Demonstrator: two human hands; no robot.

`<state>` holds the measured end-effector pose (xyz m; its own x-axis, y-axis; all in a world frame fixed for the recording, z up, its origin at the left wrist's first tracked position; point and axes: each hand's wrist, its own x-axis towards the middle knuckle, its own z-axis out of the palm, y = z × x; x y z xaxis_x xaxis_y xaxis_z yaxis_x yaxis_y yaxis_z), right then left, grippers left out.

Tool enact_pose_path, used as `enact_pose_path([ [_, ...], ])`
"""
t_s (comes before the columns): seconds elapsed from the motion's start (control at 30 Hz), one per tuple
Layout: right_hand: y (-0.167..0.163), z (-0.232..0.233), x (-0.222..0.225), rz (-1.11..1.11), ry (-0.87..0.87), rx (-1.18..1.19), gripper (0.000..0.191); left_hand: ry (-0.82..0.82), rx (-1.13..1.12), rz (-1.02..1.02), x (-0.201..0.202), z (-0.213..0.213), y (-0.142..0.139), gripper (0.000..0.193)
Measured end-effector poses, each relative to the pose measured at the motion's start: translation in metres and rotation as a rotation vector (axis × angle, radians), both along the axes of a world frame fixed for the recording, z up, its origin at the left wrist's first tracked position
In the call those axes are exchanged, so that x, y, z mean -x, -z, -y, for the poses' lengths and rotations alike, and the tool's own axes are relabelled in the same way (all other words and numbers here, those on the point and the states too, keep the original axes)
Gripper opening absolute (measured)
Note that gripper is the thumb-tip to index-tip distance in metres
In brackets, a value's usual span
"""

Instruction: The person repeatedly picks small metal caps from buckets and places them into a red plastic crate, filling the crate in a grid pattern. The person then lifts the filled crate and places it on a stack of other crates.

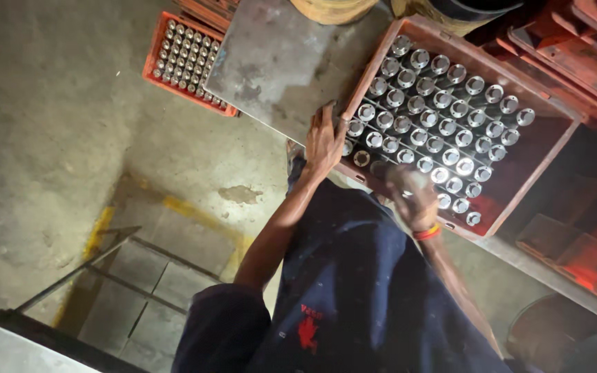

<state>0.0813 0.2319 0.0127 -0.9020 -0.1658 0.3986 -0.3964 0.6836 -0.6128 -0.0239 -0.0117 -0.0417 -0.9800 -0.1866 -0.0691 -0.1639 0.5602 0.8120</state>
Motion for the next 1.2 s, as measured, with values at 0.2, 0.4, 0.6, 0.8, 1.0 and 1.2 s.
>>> enact_pose_path([
  [0.2, 0.007, -0.006, -0.001, 0.002, 0.031, 0.020, 0.047, 0.004, 0.003, -0.026, -0.001, 0.000, -0.002, 0.050],
  [0.4, 0.012, -0.010, 0.023, -0.042, 0.190, 0.333, 0.047, 0.013, -0.012, 0.001, -0.001, 0.002, 0.002, 0.050],
  [0.6, -0.010, -0.013, 0.050, -0.041, 0.104, 0.015, 0.044, 0.015, -0.011, -0.022, 0.001, 0.002, 0.004, 0.053],
  [0.8, -0.005, -0.016, 0.079, -0.089, 0.100, 0.052, 0.048, 0.013, -0.033, -0.004, -0.001, 0.003, 0.003, 0.056],
  [1.0, 0.000, -0.045, 0.068, -0.233, 0.255, -0.006, 0.036, -0.014, -0.028, -0.014, -0.001, 0.000, 0.003, 0.056],
  [1.2, 0.015, -0.052, 0.075, -0.106, 0.313, 0.325, 0.052, -0.003, -0.057, -0.004, -0.002, 0.000, 0.004, 0.054],
])
